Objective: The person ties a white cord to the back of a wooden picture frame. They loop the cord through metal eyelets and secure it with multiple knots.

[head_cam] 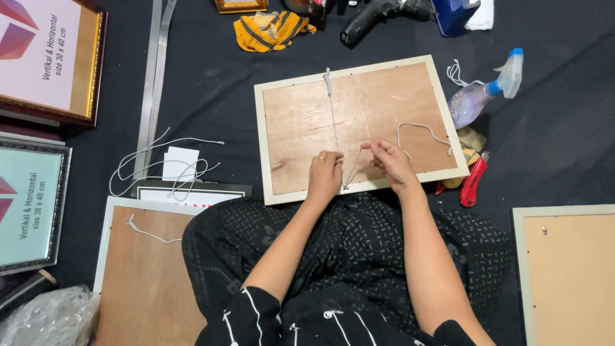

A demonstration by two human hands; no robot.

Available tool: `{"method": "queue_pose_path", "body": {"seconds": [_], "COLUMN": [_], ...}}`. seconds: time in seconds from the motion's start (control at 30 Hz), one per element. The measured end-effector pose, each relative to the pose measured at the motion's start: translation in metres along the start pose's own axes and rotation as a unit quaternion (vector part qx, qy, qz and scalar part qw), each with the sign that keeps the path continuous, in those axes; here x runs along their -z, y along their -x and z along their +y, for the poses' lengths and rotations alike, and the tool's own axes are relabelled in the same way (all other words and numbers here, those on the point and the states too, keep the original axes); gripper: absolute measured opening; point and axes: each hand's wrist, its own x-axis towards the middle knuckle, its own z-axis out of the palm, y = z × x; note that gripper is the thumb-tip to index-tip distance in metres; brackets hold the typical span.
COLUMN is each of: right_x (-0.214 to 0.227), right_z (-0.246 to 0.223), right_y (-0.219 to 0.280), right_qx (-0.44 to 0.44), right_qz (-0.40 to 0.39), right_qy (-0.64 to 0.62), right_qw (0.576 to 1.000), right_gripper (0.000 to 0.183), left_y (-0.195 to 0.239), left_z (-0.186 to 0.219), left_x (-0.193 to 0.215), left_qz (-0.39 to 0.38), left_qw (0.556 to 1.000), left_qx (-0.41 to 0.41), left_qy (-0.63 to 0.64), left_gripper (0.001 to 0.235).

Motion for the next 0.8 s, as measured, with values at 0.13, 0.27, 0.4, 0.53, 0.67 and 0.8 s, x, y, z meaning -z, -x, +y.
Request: {"method": "queue_pose_path", "body": {"seconds": [0.13, 0.27, 0.4, 0.53, 0.67, 0.8], "right_x": [-0.014, -0.02, -0.014, 0.021, 0.005, -0.037], "right_z": [-0.014, -0.011, -0.032, 0.033, 0.059, 0.061], "right_y": [0.013, 0.015, 0.06, 0.026, 0.03, 0.045], "right_qx": [0.021, 0.046, 0.031, 0.074, 0.207, 0.261], "right_qz": [0.023, 0.033, 0.295, 0.366, 0.206, 0.113], "right_qy": [-0.006, 0.013, 0.417, 0.524, 0.582, 0.66], "right_qw": [1.0, 0.998, 0.859, 0.766, 0.759, 0.696], "right_gripper": [0.026, 0.027, 0.043, 0.053, 0.036, 0.038], "left_y": [0.04, 0.039, 0.044, 0.045, 0.053, 0.06], "left_z": [0.001, 0.001, 0.005, -0.003, 0.004, 0.002], "left_x": [-0.008, -0.009, -0.001, -0.004, 0.004, 0.008], "left_qz": [-0.037, -0.043, 0.019, 0.034, 0.028, 0.009], "left_qw": [0.999, 0.999, 0.997, 0.995, 0.996, 0.998], "left_qx": [0.003, -0.021, 0.017, 0.02, 0.012, -0.017], "left_qy": [0.04, -0.022, 0.072, 0.089, 0.086, 0.055], "left_gripper": [0.024, 0.016, 0.014, 0.013, 0.015, 0.014]}}
